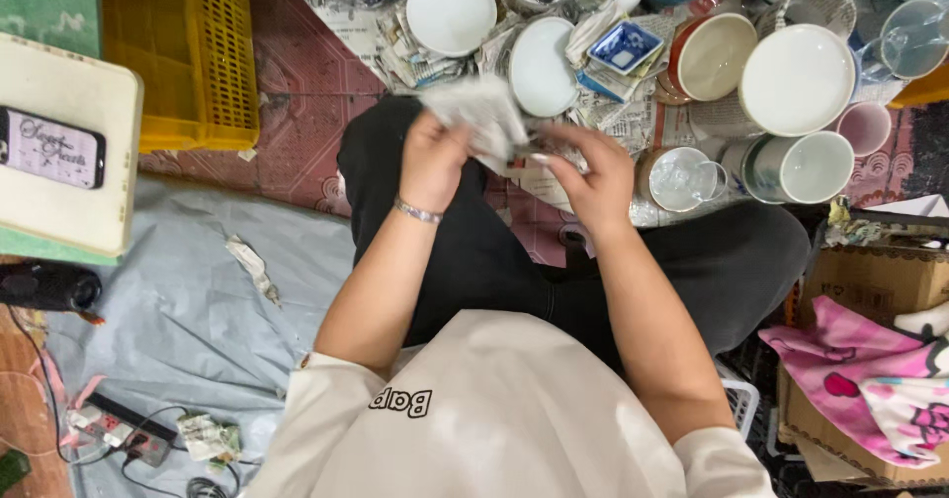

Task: The person sits on the floor and wraps individual cups and mugs with newspaper. They fold the paper around each item, tuck the edges, and place the wrapped items into a nearby basket. The process is repeated for multiple cups and mugs.

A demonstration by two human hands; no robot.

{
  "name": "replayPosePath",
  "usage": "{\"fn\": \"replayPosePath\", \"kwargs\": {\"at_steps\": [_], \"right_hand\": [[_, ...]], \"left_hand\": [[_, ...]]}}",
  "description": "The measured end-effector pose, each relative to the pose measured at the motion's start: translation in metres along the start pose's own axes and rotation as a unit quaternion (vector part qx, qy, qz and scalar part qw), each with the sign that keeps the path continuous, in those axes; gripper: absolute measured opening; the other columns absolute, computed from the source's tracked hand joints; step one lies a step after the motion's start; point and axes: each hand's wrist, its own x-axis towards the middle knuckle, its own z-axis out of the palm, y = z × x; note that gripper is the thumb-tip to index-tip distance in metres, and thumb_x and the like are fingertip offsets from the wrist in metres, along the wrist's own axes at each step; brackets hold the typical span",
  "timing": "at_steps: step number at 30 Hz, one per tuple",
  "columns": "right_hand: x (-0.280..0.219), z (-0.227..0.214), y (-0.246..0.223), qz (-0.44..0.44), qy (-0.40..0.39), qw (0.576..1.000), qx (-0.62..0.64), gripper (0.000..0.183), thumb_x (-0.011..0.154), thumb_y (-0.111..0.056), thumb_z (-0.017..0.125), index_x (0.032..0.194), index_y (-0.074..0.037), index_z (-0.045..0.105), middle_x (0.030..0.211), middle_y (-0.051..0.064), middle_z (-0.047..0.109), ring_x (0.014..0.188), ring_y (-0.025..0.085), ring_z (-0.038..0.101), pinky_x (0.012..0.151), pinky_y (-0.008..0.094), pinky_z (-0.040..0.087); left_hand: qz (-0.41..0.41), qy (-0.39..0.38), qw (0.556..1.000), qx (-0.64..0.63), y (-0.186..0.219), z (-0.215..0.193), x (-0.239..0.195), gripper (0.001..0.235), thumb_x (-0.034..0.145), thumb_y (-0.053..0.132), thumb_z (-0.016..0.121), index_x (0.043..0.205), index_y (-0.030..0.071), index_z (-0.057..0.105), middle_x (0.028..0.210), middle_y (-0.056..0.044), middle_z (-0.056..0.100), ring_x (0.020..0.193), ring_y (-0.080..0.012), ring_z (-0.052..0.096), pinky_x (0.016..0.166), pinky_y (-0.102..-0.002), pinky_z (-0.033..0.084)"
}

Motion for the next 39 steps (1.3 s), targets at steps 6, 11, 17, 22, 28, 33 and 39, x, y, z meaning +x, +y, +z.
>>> {"fn": "replayPosePath", "kwargs": {"at_steps": [6,11,17,22,28,33,39], "right_hand": [[0.053,0.031,-0.006,0.003,-0.009,0.97,-0.244,0.077,0.081,-0.016,0.081,0.148,0.0,0.048,0.149,0.024,0.054,0.125,0.04,0.055,0.106,0.049,0.04],[0.038,0.042,0.018,0.0,0.013,0.966,-0.259,0.059,0.093,-0.005,0.067,0.15,-0.004,0.052,0.151,0.017,0.057,0.139,0.036,0.056,0.115,0.048,0.041],[0.022,0.045,0.042,0.155,0.094,0.979,-0.093,0.036,0.105,-0.013,0.063,0.141,-0.007,0.063,0.116,0.017,0.071,0.104,0.032,0.07,0.093,0.04,0.054],[0.023,0.038,0.043,0.163,0.123,0.978,-0.048,0.034,0.105,-0.019,0.067,0.137,-0.008,0.066,0.102,0.015,0.074,0.087,0.026,0.072,0.083,0.036,0.056],[0.035,0.04,0.022,-0.021,0.055,0.967,-0.249,0.044,0.095,-0.013,0.07,0.139,-0.011,0.065,0.139,0.02,0.067,0.124,0.031,0.067,0.1,0.043,0.048],[0.046,0.048,0.011,0.007,0.031,0.943,-0.333,0.041,0.095,-0.014,0.071,0.136,-0.014,0.068,0.135,0.017,0.067,0.127,0.027,0.065,0.103,0.043,0.046],[0.044,0.063,0.011,0.015,0.024,0.918,-0.395,0.042,0.097,-0.016,0.062,0.139,-0.017,0.064,0.137,0.018,0.066,0.127,0.029,0.064,0.105,0.048,0.041]], "left_hand": [[-0.002,0.05,0.999,0.022,-0.022,0.011,0.056,0.021,0.107,0.023,0.066,0.119,0.006,0.069,0.106,0.0,0.072,0.088,-0.008,0.065,0.078,-0.027,0.055],[-0.011,0.103,0.991,0.084,-0.018,0.02,0.063,0.028,0.106,0.029,0.061,0.116,0.005,0.07,0.102,0.0,0.075,0.082,-0.0055,0.066,0.07,-0.024,0.053],[0.03,0.134,0.941,0.311,-0.009,0.033,0.062,0.027,0.103,0.03,0.07,0.108,0.003,0.073,0.095,-0.006,0.074,0.078,-0.0093,0.064,0.07,-0.029,0.054],[0.141,0.123,0.763,0.619,-0.006,0.051,0.061,0.03,0.096,0.029,0.078,0.092,0.002,0.065,0.091,-0.016,0.066,0.088,-0.0357,0.065,0.076,-0.046,0.051],[0.183,0.105,0.749,0.628,-0.003,0.063,0.066,0.015,0.089,0.013,0.069,0.1,0.003,0.065,0.098,-0.015,0.066,0.09,-0.0384,0.064,0.076,-0.048,0.051],[0.109,0.105,0.815,0.56,0.015,0.059,0.055,0.02,0.095,0.014,0.07,0.113,0.008,0.068,0.095,-0.014,0.073,0.085,-0.0314,0.071,0.074,-0.041,0.055],[0.081,0.172,0.837,0.514,0.029,0.066,0.036,0.029,0.097,0.018,0.069,0.125,0.012,0.068,0.088,-0.01,0.078,0.073,-0.0203,0.075,0.069,-0.033,0.058]]}}
